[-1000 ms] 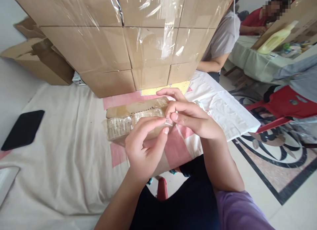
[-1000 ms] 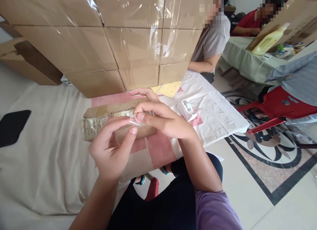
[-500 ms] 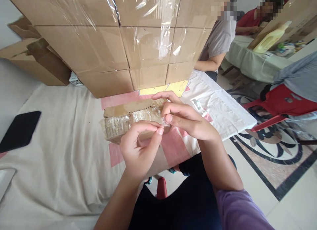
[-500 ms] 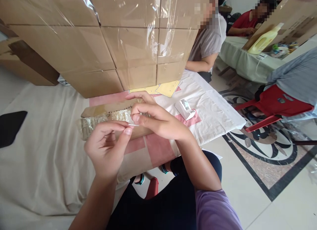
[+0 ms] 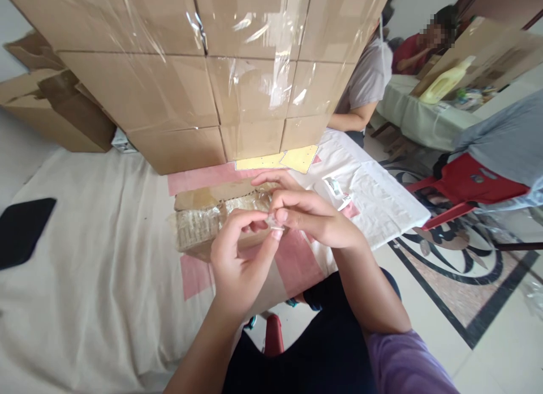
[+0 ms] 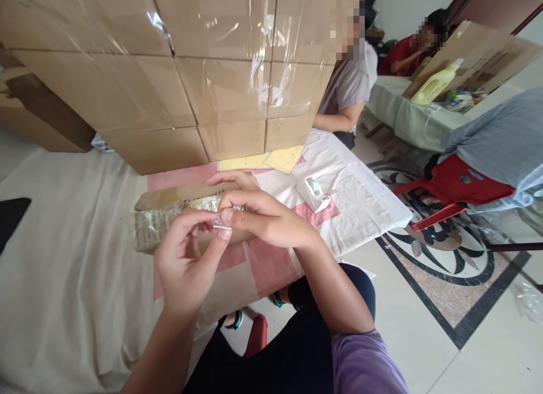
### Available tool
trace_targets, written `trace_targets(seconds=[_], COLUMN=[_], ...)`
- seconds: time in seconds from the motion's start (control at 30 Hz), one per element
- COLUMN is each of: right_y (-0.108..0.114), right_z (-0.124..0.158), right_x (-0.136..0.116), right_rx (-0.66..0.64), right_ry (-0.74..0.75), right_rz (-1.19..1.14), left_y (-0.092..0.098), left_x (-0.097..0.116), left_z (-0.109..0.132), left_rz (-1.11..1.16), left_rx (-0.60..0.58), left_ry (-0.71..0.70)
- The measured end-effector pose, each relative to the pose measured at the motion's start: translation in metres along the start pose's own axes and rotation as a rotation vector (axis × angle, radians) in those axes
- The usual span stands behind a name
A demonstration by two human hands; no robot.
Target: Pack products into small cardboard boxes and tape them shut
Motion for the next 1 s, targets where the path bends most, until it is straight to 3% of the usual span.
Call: trace_targets(seconds=[0.43, 0.6, 0.73, 1.0], right_y=[0.000, 0.001, 0.004, 0.010], right_z=[0.003, 0.005, 0.007, 0.010], right_x=[0.008, 0.002, -0.004, -0.018], right_rx=[-0.017, 0.006, 0.042, 0.088], right_ry=[0.021, 0.121, 0.154, 0.210], right_rz=[-0.021, 0.017, 0.111, 0.502], left_y=[0.002, 0.004, 0.004, 0.008], left_x=[-0.005, 0.001, 0.009, 0.005], left_z=[0.001, 0.002, 0.005, 0.008], left_rz=[0.000, -0.078, -0.209, -0.303], left_rx=[-0.042, -0.099, -0.116, -0.165], left_ry=[-0.092, -0.051, -0.140, -0.101])
Point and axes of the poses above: each hand's wrist, its own z-axis away from the middle knuckle, its own y-axis out of the back of the hand, x = y × z, the point moved 3 cm from there along -z, towards the middle knuckle, and after that the axes turned 5 degrees about x, right-handed, at the moved point
